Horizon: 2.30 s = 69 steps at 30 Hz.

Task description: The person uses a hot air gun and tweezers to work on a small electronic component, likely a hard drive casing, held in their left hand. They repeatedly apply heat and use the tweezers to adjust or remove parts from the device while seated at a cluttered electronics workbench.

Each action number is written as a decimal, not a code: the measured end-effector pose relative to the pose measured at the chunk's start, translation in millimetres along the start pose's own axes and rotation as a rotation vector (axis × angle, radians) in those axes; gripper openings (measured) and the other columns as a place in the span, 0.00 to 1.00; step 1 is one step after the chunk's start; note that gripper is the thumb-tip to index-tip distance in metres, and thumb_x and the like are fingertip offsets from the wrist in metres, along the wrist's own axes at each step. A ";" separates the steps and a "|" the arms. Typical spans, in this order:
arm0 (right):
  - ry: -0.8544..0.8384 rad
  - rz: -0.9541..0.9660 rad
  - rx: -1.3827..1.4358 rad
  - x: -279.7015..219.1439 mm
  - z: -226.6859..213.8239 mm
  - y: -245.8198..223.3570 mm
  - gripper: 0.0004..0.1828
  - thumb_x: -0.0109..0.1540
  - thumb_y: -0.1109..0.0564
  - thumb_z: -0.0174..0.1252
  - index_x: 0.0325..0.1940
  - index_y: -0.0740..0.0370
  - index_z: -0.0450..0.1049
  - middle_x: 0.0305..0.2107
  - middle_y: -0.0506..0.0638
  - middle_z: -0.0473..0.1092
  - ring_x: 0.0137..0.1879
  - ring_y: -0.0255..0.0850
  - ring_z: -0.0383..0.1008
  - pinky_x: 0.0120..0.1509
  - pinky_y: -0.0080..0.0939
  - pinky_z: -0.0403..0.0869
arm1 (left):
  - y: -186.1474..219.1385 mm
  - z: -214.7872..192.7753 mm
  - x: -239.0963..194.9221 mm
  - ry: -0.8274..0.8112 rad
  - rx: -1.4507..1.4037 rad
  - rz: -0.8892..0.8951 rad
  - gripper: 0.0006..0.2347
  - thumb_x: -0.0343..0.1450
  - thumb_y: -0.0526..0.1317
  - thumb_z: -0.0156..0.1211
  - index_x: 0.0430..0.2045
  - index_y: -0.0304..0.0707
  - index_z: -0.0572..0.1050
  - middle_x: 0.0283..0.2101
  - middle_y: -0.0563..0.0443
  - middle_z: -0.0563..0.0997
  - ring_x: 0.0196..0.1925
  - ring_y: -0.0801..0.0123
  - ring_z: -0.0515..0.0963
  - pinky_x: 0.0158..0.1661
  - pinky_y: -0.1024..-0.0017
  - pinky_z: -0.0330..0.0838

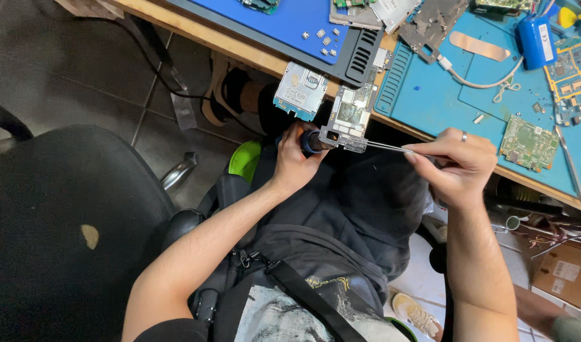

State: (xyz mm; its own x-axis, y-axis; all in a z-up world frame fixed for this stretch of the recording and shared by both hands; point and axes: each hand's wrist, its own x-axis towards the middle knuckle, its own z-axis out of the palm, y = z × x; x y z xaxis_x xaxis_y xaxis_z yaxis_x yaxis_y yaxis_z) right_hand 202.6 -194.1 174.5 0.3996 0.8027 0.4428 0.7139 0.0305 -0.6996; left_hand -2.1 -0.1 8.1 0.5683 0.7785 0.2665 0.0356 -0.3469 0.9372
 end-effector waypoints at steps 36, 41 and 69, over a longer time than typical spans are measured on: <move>0.146 0.047 -0.110 96.4 38.8 -6.6 0.02 0.76 0.68 0.77 0.50 0.70 0.89 0.25 0.48 0.64 0.33 0.33 0.58 0.42 0.34 0.56 | -11.0 0.9 -5.8 -0.035 -0.003 -0.056 0.19 0.66 0.40 0.80 0.47 0.45 0.77 0.48 0.51 0.84 0.54 0.54 0.83 0.59 0.60 0.73; 0.145 0.040 -0.111 98.1 39.9 -4.9 0.03 0.76 0.68 0.78 0.51 0.71 0.89 0.24 0.47 0.63 0.33 0.33 0.57 0.42 0.35 0.56 | -7.4 -0.6 -4.9 -0.043 -0.010 -0.079 0.18 0.65 0.38 0.79 0.45 0.44 0.76 0.47 0.51 0.84 0.54 0.53 0.83 0.58 0.60 0.72; 0.305 0.033 -0.062 51.4 20.5 -9.6 0.07 0.74 0.65 0.76 0.50 0.74 0.86 0.26 0.52 0.64 0.35 0.38 0.59 0.46 0.38 0.59 | -7.0 -1.1 -3.2 -0.021 -0.023 -0.061 0.18 0.64 0.37 0.80 0.44 0.44 0.77 0.46 0.50 0.84 0.52 0.53 0.83 0.56 0.61 0.74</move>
State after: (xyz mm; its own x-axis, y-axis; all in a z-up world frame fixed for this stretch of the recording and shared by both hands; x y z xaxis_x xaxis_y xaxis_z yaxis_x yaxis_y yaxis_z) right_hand 204.5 -141.0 192.5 0.5706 0.5868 0.5745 0.7276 -0.0367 -0.6851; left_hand -5.1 0.5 0.9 0.5828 0.7865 0.2041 0.0522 -0.2869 0.9565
